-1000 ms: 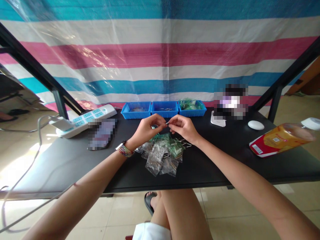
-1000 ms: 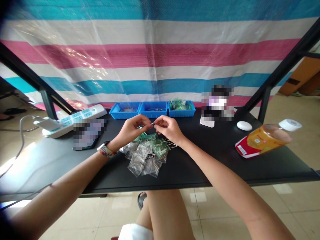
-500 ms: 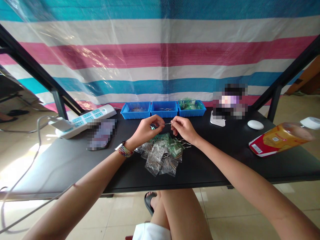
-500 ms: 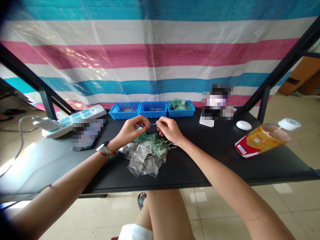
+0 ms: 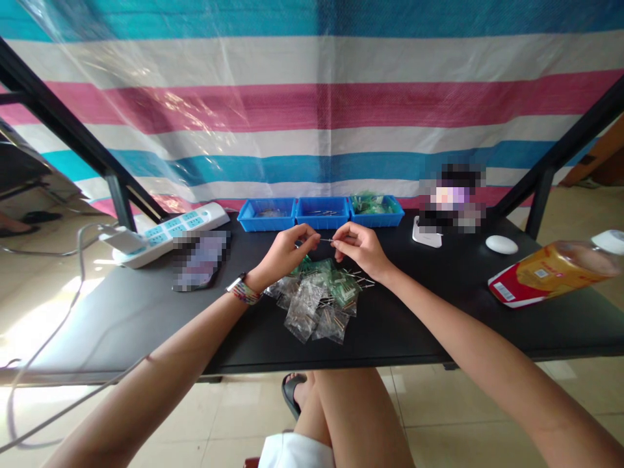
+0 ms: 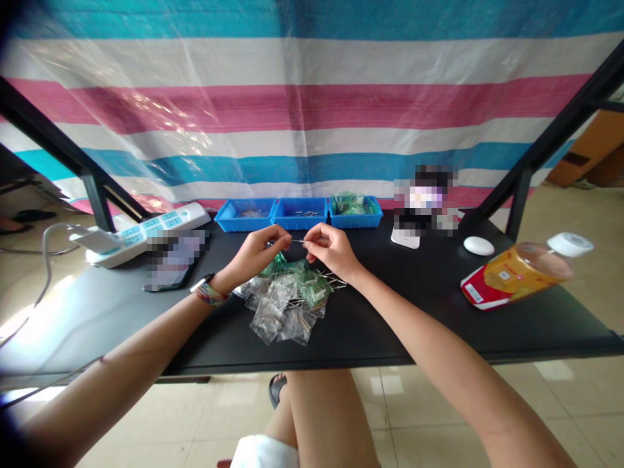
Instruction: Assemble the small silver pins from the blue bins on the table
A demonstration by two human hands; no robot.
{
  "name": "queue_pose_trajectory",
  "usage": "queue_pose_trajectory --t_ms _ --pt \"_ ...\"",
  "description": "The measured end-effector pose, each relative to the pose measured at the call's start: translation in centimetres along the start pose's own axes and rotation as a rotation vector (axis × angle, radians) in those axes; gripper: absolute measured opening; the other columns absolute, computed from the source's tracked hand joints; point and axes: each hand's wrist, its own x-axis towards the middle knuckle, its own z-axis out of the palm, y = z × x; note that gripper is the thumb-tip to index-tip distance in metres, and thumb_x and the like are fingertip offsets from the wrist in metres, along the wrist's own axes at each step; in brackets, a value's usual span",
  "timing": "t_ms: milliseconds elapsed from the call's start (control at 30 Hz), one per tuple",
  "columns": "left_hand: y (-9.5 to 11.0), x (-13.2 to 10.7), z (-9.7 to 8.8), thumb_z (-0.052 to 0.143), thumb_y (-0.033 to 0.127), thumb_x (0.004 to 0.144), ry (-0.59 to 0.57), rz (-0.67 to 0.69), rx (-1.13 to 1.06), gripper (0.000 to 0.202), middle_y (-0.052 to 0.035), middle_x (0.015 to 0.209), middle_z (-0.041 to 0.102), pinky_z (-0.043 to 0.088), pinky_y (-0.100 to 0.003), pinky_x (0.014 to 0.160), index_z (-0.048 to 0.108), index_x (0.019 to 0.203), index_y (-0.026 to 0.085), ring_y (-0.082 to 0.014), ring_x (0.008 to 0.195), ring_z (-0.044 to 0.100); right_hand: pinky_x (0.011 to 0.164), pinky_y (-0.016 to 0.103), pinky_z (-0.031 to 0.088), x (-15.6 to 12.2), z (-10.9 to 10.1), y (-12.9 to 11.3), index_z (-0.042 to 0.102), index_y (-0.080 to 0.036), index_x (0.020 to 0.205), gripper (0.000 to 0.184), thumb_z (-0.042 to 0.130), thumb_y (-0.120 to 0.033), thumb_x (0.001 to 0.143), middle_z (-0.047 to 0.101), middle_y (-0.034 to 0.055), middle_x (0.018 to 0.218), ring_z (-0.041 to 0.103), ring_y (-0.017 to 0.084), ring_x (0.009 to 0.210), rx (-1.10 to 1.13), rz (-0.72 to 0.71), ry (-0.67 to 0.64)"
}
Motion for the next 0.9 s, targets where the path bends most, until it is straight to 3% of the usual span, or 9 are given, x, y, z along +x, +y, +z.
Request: queue_pose_trajectory --t_ms 133,233,333,433,533,633,733,900 --pt "0.3 0.0 -0.1 0.059 0.046 0.105 -0.007 -0.007 0.020 0.035 -0.0029 0.081 0.073 0.049 -0.029 0.075 0.068 0.085 0.019 -0.0184 0.079 0.066 0.054 0.028 0.059 0.1 0.0 0.3 0.066 -0.020 0.081 0.036 0.091 -0.045 0.075 0.067 -0.0023 0.065 0.067 0.015 0.055 -0.024 -0.017 0.013" --pt "0.0 0.0 -0.2 0.055 0.041 0.105 -0.019 -0.015 0.033 0.030 -0.0043 0.085 0.075 0.052 -0.031 0.078 0.070 0.089 0.019 -0.0204 0.083 0.070 0.054 0.027 0.059 1.0 -0.2 0.7 0.067 -0.020 0.080 0.031 0.089 -0.041 0.076 0.069 -0.0009 0.066 0.068 0.015 0.054 -0.029 -0.051 0.114" --pt "-0.9 0.1 -0.6 0.057 0.024 0.095 -0.035 0.019 0.122 0.018 -0.0061 0.095 0.077 0.054 -0.033 0.083 0.074 0.096 0.019 -0.0227 0.091 0.072 0.052 0.028 0.061 2.1 -0.8 1.1 0.075 -0.019 0.094 0.029 0.083 -0.042 0.079 0.081 0.0069 0.096 0.067 0.013 0.054 -0.054 -0.073 0.236" --pt "-2.2 0.2 -1.0 0.055 0.013 0.084 -0.049 0.021 0.263 0.026 -0.0075 0.099 0.076 0.054 -0.037 0.087 0.077 0.096 0.018 -0.0246 0.095 0.070 0.044 0.026 0.054 2.7 -1.6 1.4 0.079 -0.020 0.118 0.040 0.075 -0.043 0.085 0.080 0.0108 0.120 0.061 0.009 0.048 -0.175 -0.078 0.246" --pt "-3.0 0.2 -1.1 0.055 0.012 0.081 -0.081 -0.013 0.338 0.030 -0.0080 0.100 0.074 0.055 -0.039 0.089 0.081 0.095 0.019 -0.0256 0.094 0.069 0.043 0.024 0.046 2.5 -2.4 1.5 0.081 -0.018 0.112 0.034 0.067 -0.035 0.087 0.079 0.0077 0.102 0.056 0.008 0.045 -0.290 -0.098 0.269" --pt "-3.0 0.2 -1.0 0.056 0.012 0.082 -0.113 -0.005 0.345 0.029 -0.0079 0.099 0.073 0.055 -0.040 0.090 0.081 0.093 0.020 -0.0260 0.095 0.070 0.045 0.025 0.044 2.2 -3.0 1.4 0.081 -0.017 0.093 0.021 0.065 -0.027 0.083 0.077 0.0056 0.087 0.057 0.010 0.048 -0.333 -0.033 0.108" --pt "-2.9 0.2 -1.1 0.052 0.007 0.082 -0.085 0.002 0.363 0.035 -0.0084 0.100 0.074 0.056 -0.039 0.092 0.082 0.095 0.019 -0.0262 0.098 0.070 0.051 0.026 0.043 1.9 -3.3 1.5 0.080 -0.017 0.086 0.016 0.066 -0.024 0.082 0.077 0.0051 0.080 0.060 0.014 0.056 -0.420 0.004 -0.095" --pt "-3.9 0.3 -2.6 0.052 0.004 0.078 -0.057 -0.046 0.569 0.043 -0.0105 0.105 0.076 0.053 -0.045 0.102 0.083 0.104 0.019 -0.0296 0.102 0.071 0.057 0.027 0.039 1.5 -3.0 2.1 0.081 -0.018 0.086 0.015 0.067 -0.018 0.082 0.076 0.0033 0.080 0.056 0.013 0.059 -0.567 -0.078 -0.148"
